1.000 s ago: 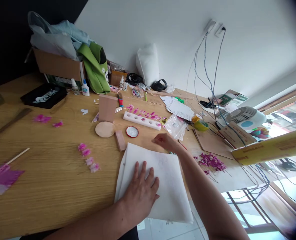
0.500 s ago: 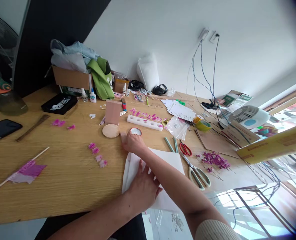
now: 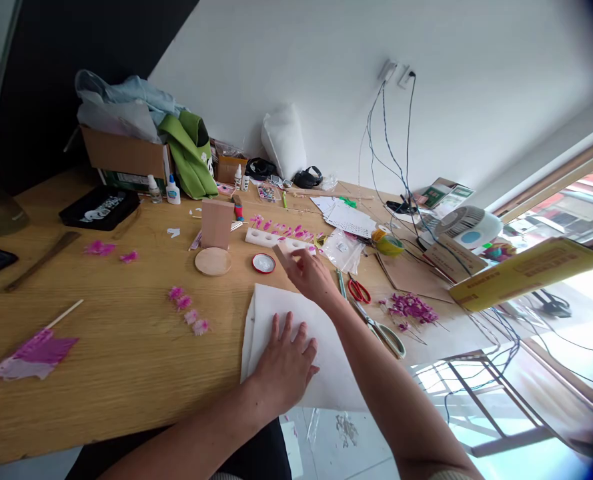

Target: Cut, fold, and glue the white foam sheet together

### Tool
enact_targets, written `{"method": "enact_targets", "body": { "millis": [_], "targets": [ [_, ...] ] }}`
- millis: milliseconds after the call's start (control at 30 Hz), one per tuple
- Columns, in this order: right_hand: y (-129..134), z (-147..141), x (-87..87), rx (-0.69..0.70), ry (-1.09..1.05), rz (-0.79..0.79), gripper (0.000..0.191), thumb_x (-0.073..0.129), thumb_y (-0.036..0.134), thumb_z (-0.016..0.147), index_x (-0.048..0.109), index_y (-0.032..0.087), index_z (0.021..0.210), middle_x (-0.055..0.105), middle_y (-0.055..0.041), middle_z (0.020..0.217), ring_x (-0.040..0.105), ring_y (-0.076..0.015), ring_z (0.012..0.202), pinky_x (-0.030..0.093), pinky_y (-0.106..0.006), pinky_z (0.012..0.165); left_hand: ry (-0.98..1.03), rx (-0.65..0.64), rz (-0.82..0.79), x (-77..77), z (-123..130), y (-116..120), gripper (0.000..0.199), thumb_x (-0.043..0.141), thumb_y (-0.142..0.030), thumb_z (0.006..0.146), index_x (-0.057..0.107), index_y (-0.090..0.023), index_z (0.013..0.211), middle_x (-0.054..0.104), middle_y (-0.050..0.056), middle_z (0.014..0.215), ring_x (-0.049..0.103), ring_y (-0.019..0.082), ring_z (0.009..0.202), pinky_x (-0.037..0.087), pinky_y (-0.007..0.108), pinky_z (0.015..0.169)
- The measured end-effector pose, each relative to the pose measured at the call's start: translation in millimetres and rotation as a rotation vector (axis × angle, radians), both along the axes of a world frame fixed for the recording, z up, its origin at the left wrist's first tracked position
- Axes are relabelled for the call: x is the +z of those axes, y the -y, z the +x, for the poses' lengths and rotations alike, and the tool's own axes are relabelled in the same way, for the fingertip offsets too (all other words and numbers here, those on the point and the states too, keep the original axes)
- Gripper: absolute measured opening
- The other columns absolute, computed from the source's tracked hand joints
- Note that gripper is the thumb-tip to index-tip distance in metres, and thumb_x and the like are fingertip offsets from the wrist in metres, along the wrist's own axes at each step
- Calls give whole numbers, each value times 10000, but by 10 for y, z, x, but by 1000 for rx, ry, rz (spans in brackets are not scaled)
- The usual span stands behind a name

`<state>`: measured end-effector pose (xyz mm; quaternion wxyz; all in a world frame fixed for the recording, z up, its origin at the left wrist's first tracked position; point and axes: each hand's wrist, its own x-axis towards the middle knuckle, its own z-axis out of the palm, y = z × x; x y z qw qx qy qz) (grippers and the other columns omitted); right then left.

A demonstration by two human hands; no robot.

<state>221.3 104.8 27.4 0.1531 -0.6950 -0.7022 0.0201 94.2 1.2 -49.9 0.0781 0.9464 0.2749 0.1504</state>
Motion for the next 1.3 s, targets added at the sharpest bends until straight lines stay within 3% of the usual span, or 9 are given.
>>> {"method": "enact_targets", "body": {
  "millis": [233, 333, 467, 667, 833, 933, 1133, 1233, 1300],
  "targets": [
    [75, 617, -332, -61, 189, -222, 324, 521, 217, 842, 575, 171, 1158, 684, -112, 1036, 585, -270, 1020, 387, -325, 827, -24, 7, -42, 42, -12, 4, 539, 292, -512, 962, 544, -205, 1326, 479, 135, 1442, 287, 410, 1392, 176, 650, 1102],
    [63, 629, -373, -42, 198, -238, 335, 542, 219, 845, 575, 170, 1175, 675, -121, 1085, 571, -267, 1055, 389, -328, 856, -18, -27, -82, 55, -56, 17, 795, 324, -719, 851, 474, -156, 1391, 389, 183, 1496, 176, 442, 1421, 116, 663, 1112],
    [214, 651, -251, -31, 206, -187, 326, 542, 269, 881, 574, 150, 1183, 633, -143, 1173, 526, -270, 1142, 381, -335, 919, -21, -93, -106, -17, -93, 12, 1117, 399, -891, 631, 374, -133, 1450, 270, 234, 1536, 57, 477, 1426, 57, 689, 1102],
    [798, 1003, -183, -98, 195, -193, 277, 556, 381, 871, 626, 168, 1034, 675, -134, 1046, 615, -280, 1012, 442, -363, 866, -53, -127, -82, -112, -75, -80, 1003, 458, -809, 709, 382, -138, 1450, 295, 240, 1522, 113, 480, 1420, 111, 695, 1093],
    [1363, 1183, -391, -402, 161, -287, 482, 526, 424, 841, 536, 177, 1255, 643, -178, 1161, 614, -345, 1071, 454, -432, 880, -123, -159, -122, -92, -67, -154, 731, 493, -577, 844, 378, -194, 1456, 336, 218, 1508, 208, 476, 1399, 191, 718, 1062],
    [1626, 1088, -439, -482, 50, -360, 555, 482, 435, 846, 467, 178, 1338, 656, -178, 1144, 623, -334, 1071, 459, -427, 884, -115, -164, -126, -70, -87, -160, 823, 552, -634, 786, 340, -228, 1471, 293, 226, 1525, 176, 476, 1407, 175, 731, 1060],
    [1811, 841, -402, -532, -166, -326, 627, 474, 421, 844, 372, 183, 1415, 675, -143, 1047, 649, -286, 966, 478, -372, 824, -83, -159, -66, -64, -127, -145, 949, 563, -787, 653, 410, -266, 1431, 356, 211, 1507, 253, 450, 1397, 214, 696, 1070],
    [1866, 832, -382, -529, -224, -265, 594, 501, 405, 836, 407, 238, 1398, 678, -115, 1014, 654, -265, 880, 486, -364, 795, 21, -157, 99, -159, -153, -175, 914, 614, -773, 617, 459, -315, 1393, 462, 170, 1452, 380, 427, 1338, 213, 643, 1097],
    [1871, 923, -314, -478, -247, -260, 536, 514, 414, 835, 470, 265, 1348, 689, -87, 948, 652, -251, 822, 490, -351, 763, 92, -157, 253, -240, -173, -213, 768, 653, -671, 687, 472, -366, 1368, 503, 117, 1429, 421, 377, 1318, 173, 586, 1131]
  ]
}}
